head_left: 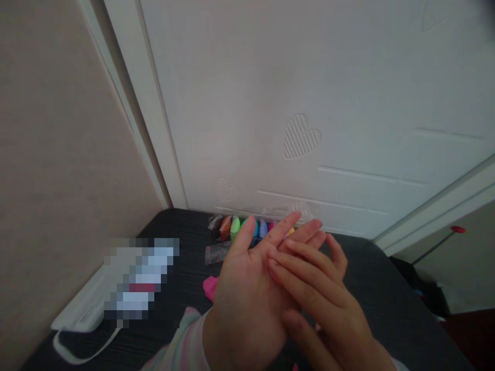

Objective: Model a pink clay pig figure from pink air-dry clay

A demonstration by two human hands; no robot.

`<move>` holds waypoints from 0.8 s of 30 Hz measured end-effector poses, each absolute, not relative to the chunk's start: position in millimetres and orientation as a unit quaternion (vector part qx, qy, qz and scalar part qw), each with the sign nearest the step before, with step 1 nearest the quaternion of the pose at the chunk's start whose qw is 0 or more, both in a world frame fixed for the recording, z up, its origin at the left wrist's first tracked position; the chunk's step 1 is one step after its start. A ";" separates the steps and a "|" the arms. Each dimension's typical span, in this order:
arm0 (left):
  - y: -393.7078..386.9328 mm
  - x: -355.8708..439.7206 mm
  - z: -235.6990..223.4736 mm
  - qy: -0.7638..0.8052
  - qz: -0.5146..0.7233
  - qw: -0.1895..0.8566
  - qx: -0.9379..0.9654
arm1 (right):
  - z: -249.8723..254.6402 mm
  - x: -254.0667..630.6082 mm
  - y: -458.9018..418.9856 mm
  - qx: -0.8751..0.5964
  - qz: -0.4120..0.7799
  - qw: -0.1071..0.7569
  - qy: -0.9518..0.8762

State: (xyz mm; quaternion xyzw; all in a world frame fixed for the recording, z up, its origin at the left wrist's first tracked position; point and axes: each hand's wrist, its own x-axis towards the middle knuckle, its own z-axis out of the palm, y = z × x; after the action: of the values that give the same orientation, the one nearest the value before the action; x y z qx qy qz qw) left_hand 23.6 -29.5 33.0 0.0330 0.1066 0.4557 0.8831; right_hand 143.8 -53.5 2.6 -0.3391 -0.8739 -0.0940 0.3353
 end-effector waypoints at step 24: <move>-27.5 30.6 27.4 0.150 0.489 0.854 0.090 | 10.6 160.5 -56.4 -0.354 0.169 0.540 -0.744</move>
State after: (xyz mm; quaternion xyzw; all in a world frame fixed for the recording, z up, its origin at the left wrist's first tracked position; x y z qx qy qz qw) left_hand 30.6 -27.5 27.4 0.0899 0.1500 0.4894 0.8543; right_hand 160.5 -56.4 10.6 -0.3542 -0.7442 0.1690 0.5404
